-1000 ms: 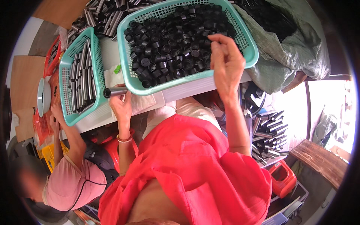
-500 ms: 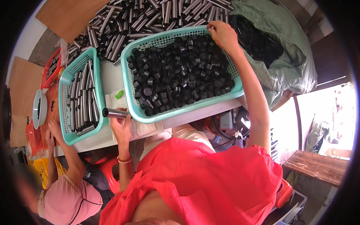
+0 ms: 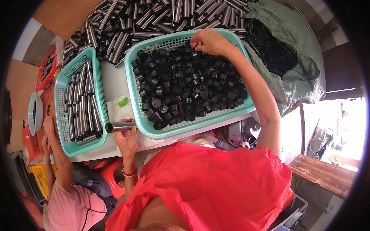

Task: The person repeatedly picks a metal rod from a basket and attaches a black plastic cap to one end. The person handles the rods and caps by hand and places the assembled units back into the basket. Another person works nearby at the same table.

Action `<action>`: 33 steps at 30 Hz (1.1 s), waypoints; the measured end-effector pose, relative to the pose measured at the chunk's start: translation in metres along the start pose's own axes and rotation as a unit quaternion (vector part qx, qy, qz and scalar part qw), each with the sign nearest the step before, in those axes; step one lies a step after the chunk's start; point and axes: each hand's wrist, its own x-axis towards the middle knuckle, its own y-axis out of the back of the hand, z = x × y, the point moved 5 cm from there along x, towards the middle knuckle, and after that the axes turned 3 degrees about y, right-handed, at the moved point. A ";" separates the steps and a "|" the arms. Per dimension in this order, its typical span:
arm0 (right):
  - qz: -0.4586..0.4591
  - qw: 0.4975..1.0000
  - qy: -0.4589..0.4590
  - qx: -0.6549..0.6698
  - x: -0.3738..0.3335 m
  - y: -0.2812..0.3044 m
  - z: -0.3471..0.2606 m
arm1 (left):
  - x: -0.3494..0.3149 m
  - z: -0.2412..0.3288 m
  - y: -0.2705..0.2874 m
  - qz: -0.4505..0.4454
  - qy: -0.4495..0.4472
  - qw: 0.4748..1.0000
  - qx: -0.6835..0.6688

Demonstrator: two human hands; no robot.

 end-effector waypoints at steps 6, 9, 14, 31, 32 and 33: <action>0.071 0.984 0.070 -0.147 0.002 -0.035 -0.015 | 0.001 0.000 0.000 -0.002 0.000 1.000 -0.003; 0.052 0.983 0.061 -0.163 0.008 -0.042 -0.014 | 0.001 -0.001 0.001 -0.004 -0.013 1.000 0.011; 0.064 0.983 0.070 -0.156 0.005 -0.038 -0.021 | 0.001 0.001 0.001 0.005 -0.037 0.999 0.029; 0.147 0.975 -0.027 -0.167 -0.040 -0.043 -0.024 | 0.000 0.001 0.005 -0.037 -0.058 0.993 0.094; 0.137 0.976 -0.043 -0.166 -0.037 -0.045 -0.023 | 0.000 0.002 0.005 -0.020 -0.078 0.993 0.090; 0.127 0.976 -0.058 -0.166 -0.033 -0.045 -0.023 | 0.001 0.001 0.005 -0.002 -0.097 0.991 0.087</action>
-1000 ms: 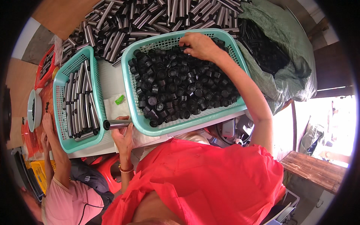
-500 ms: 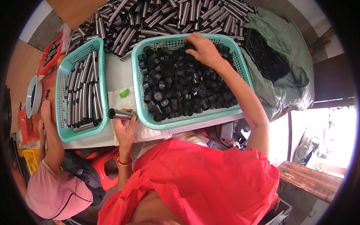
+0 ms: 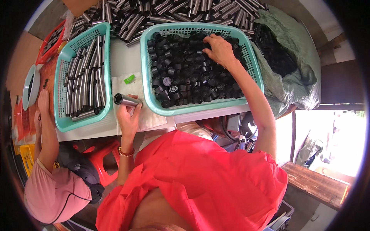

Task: The person repeatedly picks a metal rod from a basket and attaches a black plastic cap to one end. The person handles the rods and caps by hand and places the assembled units back into the basket. Another person works nearby at the same table.

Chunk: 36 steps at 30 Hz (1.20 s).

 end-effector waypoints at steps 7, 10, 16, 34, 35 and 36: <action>-0.023 1.000 0.020 0.008 0.018 -0.011 -0.012 | 0.001 0.001 0.000 0.015 -0.024 1.000 -0.012; -0.045 0.998 -0.031 0.040 0.018 -0.014 -0.003 | 0.000 0.000 0.001 -0.024 -0.003 1.000 0.002; -0.046 0.997 -0.058 -0.001 0.029 -0.023 0.007 | -0.001 -0.004 0.003 -0.018 -0.011 1.000 0.003; -0.224 0.745 0.064 0.625 0.000 0.045 -0.233 | 0.002 0.011 0.005 0.010 -0.042 0.998 0.051; -0.223 0.756 0.070 0.611 0.000 0.043 -0.236 | 0.002 0.012 0.005 0.011 -0.040 0.998 0.052; -0.222 0.767 0.078 0.597 0.000 0.039 -0.237 | 0.002 0.013 0.005 0.015 -0.037 0.998 0.053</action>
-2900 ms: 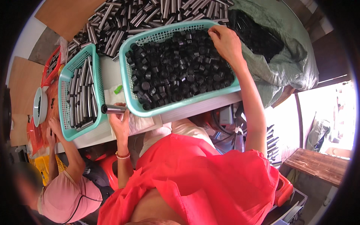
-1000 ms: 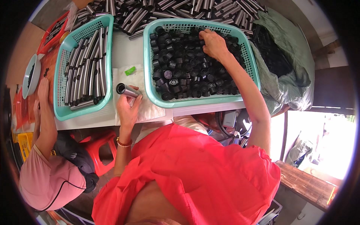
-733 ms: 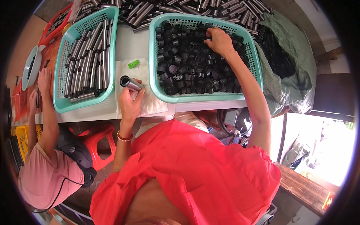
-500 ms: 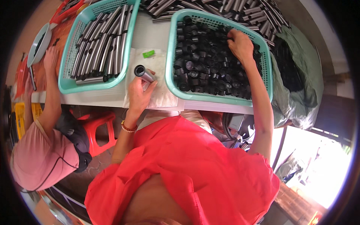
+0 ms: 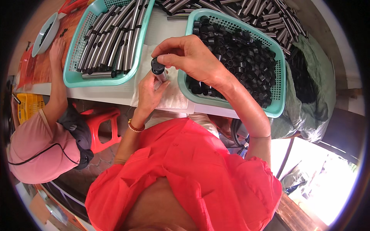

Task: The person repeatedly picks a metal rod from a basket and attaches a black plastic cap to one end. The person handles the rods and caps by hand and places the assembled units back into the basket. Another person works nearby at the same table.

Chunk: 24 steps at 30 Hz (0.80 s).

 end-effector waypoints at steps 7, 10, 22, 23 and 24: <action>-0.006 0.993 0.021 -0.117 0.004 -0.004 0.006 | 0.000 0.004 0.002 -0.005 -0.006 1.000 0.010; 0.000 0.977 0.062 -0.203 0.001 -0.005 -0.003 | 0.001 0.005 0.003 -0.012 0.000 1.000 0.017; -0.085 0.902 0.171 -0.386 -0.005 -0.021 -0.028 | 0.003 0.008 0.007 -0.020 -0.020 0.999 0.034; -0.097 0.894 0.188 -0.394 -0.004 -0.022 -0.029 | 0.004 0.008 0.006 -0.006 -0.029 0.999 0.025; -0.116 0.883 0.204 -0.406 -0.003 -0.022 -0.030 | 0.003 0.008 0.006 0.007 -0.038 0.999 0.016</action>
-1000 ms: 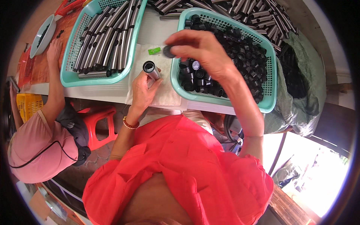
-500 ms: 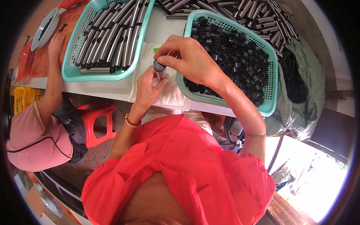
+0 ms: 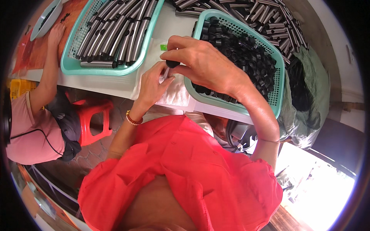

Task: The person repeatedly picks a metal rod from a basket and attaches a black plastic cap to one end. The person handles the rods and caps by hand and places the assembled units back into the basket. Another person works nearby at the same table.

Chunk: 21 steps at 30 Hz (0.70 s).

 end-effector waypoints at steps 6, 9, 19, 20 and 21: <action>-0.082 0.995 0.038 -0.046 0.012 0.005 0.000 | 0.001 -0.001 0.000 -0.020 0.024 1.000 0.005; -0.101 0.994 0.003 -0.043 0.015 0.004 0.006 | 0.001 -0.007 -0.001 -0.019 0.031 0.999 -0.009; -0.052 0.994 -0.008 -0.092 0.009 0.002 0.011 | 0.001 -0.003 0.001 -0.018 0.019 1.000 -0.004; -0.039 0.994 -0.013 -0.103 0.008 0.002 0.010 | 0.001 -0.003 0.001 -0.015 0.018 1.000 -0.009; -0.032 0.992 -0.023 -0.116 0.007 0.001 0.009 | 0.001 -0.003 0.001 -0.012 0.018 1.000 -0.013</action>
